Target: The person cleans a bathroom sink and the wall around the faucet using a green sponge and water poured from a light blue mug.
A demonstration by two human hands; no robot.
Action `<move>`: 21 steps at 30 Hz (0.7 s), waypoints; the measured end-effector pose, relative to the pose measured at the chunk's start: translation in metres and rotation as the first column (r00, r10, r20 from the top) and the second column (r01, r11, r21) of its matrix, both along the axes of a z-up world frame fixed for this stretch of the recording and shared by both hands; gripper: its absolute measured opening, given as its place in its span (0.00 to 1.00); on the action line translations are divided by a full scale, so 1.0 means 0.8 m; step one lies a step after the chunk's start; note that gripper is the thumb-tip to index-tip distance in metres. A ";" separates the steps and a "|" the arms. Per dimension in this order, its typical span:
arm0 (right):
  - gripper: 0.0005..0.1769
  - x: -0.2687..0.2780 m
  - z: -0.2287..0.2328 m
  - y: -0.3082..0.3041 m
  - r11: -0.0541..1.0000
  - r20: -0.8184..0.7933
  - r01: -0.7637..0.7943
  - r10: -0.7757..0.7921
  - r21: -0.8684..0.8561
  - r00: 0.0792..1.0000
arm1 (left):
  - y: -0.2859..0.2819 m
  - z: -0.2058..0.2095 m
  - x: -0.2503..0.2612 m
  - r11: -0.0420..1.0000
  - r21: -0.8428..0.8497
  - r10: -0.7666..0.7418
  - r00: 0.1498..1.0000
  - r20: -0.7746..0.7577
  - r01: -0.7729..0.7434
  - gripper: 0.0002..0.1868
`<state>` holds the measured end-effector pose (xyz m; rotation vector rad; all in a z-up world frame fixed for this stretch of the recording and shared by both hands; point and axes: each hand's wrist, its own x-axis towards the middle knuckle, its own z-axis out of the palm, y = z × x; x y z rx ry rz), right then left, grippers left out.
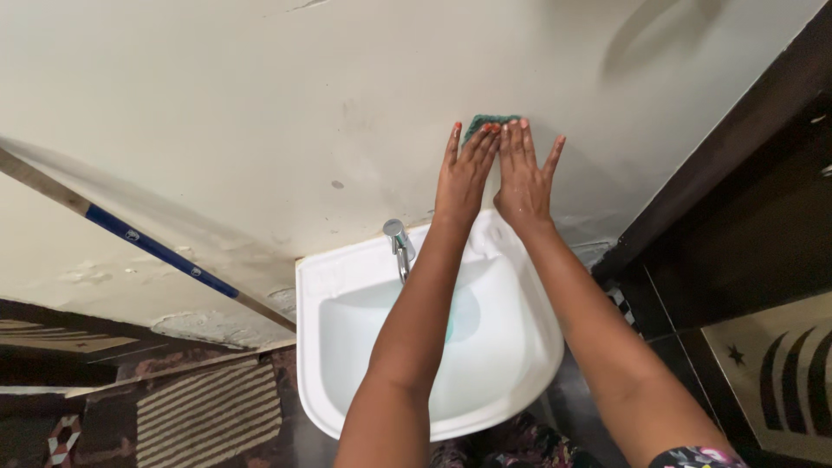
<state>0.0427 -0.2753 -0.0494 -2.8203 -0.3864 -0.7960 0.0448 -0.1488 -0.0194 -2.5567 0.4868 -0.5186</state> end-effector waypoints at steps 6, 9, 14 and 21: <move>0.49 0.025 0.020 0.001 0.993 0.079 0.037 -0.046 0.112 0.996 | -0.013 0.036 0.015 0.999 0.047 0.000 0.990 0.138 -0.007 0.42; 0.47 0.024 0.019 0.003 0.988 0.162 0.008 -0.034 0.155 0.986 | -0.013 0.036 0.013 0.998 0.051 0.013 0.990 0.142 -0.020 0.44; 0.52 0.007 -0.003 0.013 0.993 -0.007 0.010 -0.009 0.115 1.000 | 0.005 0.000 0.000 1.000 0.024 0.011 0.993 0.113 -0.014 0.43; 0.50 0.007 -0.006 0.028 0.998 0.047 -0.034 0.031 0.060 0.998 | 0.037 -0.007 -0.005 0.998 -0.064 -0.010 0.995 0.097 0.016 0.42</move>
